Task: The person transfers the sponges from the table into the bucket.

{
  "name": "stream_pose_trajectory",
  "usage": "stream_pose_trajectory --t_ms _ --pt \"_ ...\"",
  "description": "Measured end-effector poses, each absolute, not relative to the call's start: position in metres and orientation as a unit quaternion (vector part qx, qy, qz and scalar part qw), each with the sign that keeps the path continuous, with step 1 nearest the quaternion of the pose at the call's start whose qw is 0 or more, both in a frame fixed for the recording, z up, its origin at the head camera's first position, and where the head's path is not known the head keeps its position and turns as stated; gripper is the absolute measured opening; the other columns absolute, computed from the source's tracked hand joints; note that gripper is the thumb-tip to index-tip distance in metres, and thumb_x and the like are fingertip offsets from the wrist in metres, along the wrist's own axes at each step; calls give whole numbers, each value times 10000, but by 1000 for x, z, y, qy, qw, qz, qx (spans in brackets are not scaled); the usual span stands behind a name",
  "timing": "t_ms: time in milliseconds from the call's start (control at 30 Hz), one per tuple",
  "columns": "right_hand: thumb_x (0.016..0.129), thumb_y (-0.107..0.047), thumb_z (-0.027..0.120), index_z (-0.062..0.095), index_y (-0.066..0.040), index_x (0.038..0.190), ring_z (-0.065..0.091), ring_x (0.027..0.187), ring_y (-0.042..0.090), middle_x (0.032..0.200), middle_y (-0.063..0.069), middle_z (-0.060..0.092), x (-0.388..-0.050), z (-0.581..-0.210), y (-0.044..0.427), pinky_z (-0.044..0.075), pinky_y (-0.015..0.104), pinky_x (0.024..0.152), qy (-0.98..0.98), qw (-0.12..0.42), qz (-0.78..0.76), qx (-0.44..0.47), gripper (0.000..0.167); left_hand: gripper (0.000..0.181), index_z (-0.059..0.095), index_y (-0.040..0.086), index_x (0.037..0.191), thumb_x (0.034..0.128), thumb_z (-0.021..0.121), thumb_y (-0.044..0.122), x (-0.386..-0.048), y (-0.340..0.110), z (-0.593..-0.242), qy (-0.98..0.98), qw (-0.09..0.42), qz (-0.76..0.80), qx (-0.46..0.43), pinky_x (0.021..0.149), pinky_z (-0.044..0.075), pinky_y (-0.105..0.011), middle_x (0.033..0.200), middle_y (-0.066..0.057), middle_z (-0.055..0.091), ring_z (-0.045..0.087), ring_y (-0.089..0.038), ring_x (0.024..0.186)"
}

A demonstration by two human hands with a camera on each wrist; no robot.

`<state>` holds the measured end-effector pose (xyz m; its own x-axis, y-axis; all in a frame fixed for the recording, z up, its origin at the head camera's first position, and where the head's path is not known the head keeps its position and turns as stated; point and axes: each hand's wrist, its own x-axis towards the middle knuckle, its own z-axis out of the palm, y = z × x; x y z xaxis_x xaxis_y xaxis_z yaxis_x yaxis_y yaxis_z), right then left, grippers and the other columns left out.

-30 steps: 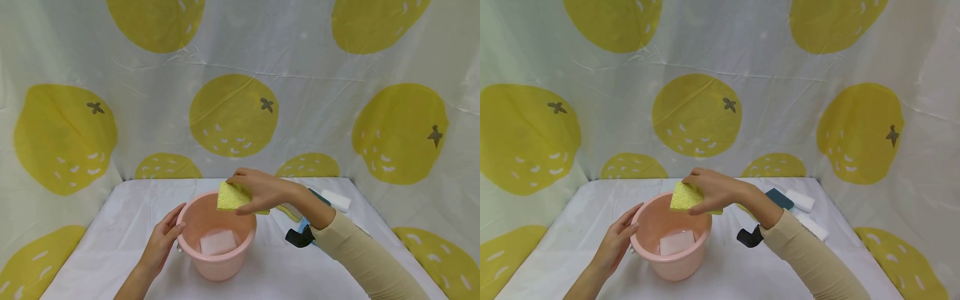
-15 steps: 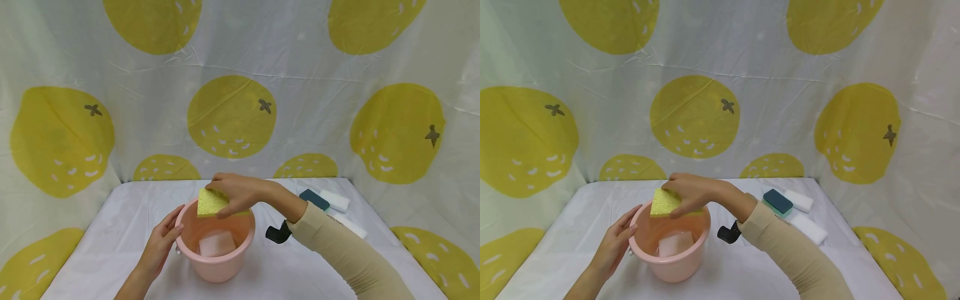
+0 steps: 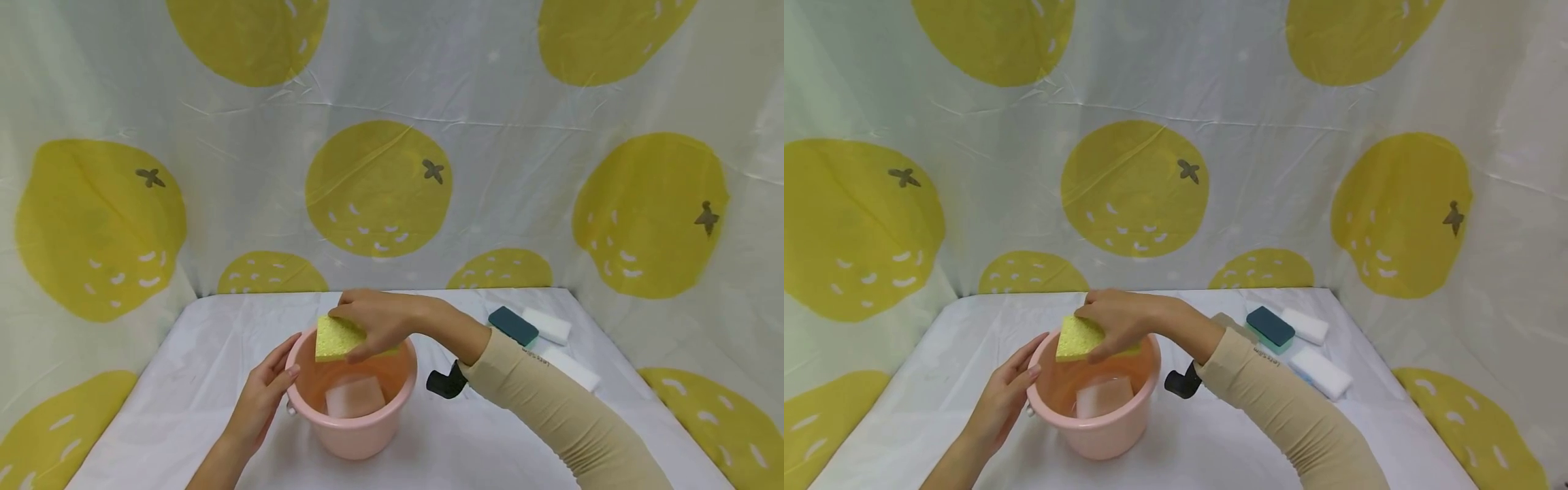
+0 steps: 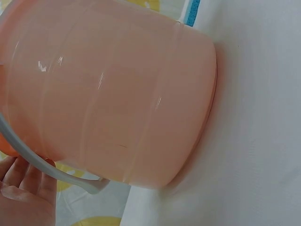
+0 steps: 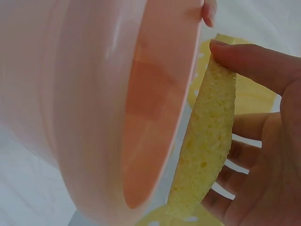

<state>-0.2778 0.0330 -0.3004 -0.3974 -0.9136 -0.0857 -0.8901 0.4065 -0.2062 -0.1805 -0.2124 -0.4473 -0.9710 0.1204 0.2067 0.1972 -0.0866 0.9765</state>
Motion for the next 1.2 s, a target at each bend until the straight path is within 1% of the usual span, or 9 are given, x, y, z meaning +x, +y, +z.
stream_pose_trajectory --t_ms 100,200,333,433,800,1000,1200 --pt "902 -386 761 527 -51 1481 526 1100 160 1316 68 540 -277 -300 33 452 275 949 832 92 -57 -544 709 568 358 35 1598 1068 548 111 -180 -213 -448 -677 32 -725 -120 1049 427 -213 1621 -170 352 463 -55 1377" --pt "906 -416 763 516 -48 1497 532 1167 181 1359 74 538 -276 -300 33 444 287 1007 834 88 -49 -542 739 567 358 26 1595 1066 545 105 -180 -212 -448 -677 34 -724 -126 1052 425 -217 1614 -182 360 460 -62 1381" --pt "919 -449 752 480 -70 1539 503 1291 221 1444 77 513 -276 -299 34 421 346 1089 841 89 -40 -533 776 564 353 29 1598 1073 538 116 -180 -211 -448 -673 31 -728 -125 1048 437 -236 1617 -171 358 473 -75 1377" --pt "932 -447 736 466 -89 1554 484 1326 232 1471 76 503 -277 -297 37 414 374 1105 845 90 -38 -526 767 564 352 32 1599 1074 537 121 -181 -211 -447 -674 30 -728 -122 1043 444 -244 1622 -161 354 482 -71 1369" --pt "957 -367 700 524 -54 1505 514 1289 232 1423 102 558 -277 -298 50 421 366 1089 839 83 -50 -536 656 576 347 26 1600 1069 549 121 -179 -211 -447 -673 26 -731 -111 1042 441 -235 1623 -163 350 477 -51 1365" --pt "953 -361 705 547 -46 1485 518 1284 244 1411 106 573 -276 -296 62 437 403 1076 841 82 -63 -531 638 576 351 30 1600 1067 551 119 -179 -211 -445 -676 29 -728 -108 1037 443 -231 1620 -157 356 480 -48 1360" --pt "965 -373 703 528 -52 1504 500 1298 237 1426 99 555 -276 -294 77 443 411 1067 850 86 -77 -513 652 581 351 29 1599 1064 559 120 -179 -210 -444 -676 29 -729 -102 1033 443 -227 1615 -156 364 485 -39 1351"
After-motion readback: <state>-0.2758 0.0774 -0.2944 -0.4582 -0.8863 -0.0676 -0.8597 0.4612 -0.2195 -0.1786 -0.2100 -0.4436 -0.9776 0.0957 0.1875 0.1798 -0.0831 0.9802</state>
